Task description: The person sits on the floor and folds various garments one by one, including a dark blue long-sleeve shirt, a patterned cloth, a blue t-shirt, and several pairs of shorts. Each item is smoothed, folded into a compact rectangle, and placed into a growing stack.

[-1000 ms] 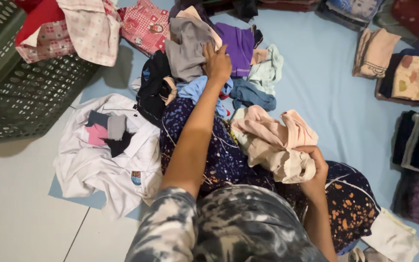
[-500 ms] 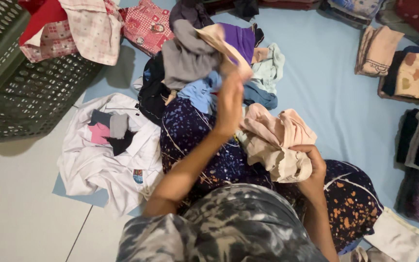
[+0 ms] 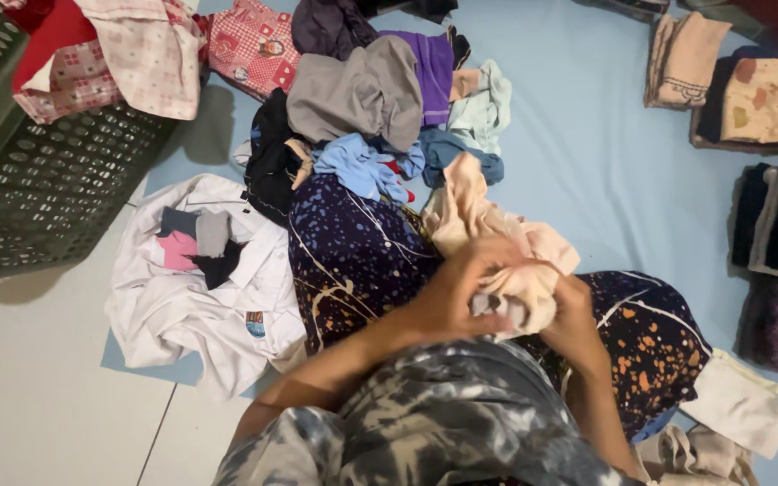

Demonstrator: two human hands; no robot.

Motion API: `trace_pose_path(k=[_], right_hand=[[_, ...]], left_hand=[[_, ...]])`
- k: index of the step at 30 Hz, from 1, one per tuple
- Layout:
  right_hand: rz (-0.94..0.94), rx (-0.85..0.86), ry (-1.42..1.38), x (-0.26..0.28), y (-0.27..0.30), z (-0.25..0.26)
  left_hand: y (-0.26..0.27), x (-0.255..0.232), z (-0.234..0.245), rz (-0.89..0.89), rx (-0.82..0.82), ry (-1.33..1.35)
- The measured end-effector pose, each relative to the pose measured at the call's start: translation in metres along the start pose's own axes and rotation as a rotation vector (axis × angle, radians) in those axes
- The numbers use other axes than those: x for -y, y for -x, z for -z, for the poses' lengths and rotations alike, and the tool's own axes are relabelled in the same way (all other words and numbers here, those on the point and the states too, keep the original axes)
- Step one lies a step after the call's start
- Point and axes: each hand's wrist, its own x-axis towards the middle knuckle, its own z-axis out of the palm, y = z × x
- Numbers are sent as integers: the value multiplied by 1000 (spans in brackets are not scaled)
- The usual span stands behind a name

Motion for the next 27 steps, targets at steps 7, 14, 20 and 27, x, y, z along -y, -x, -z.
trace_pose_path(k=[7, 14, 20, 27], right_hand=[[178, -114, -229, 38, 2, 31], [95, -358, -133, -16, 17, 5], [-31, -372, -4, -61, 27, -21], [-119, -189, 116, -61, 33, -13]], left_hand=[[-1, 71, 14, 2, 114, -425], [15, 189, -54, 21, -55, 375], [23, 215, -87, 453, -434, 1109], [18, 204, -94, 845, -224, 1360]])
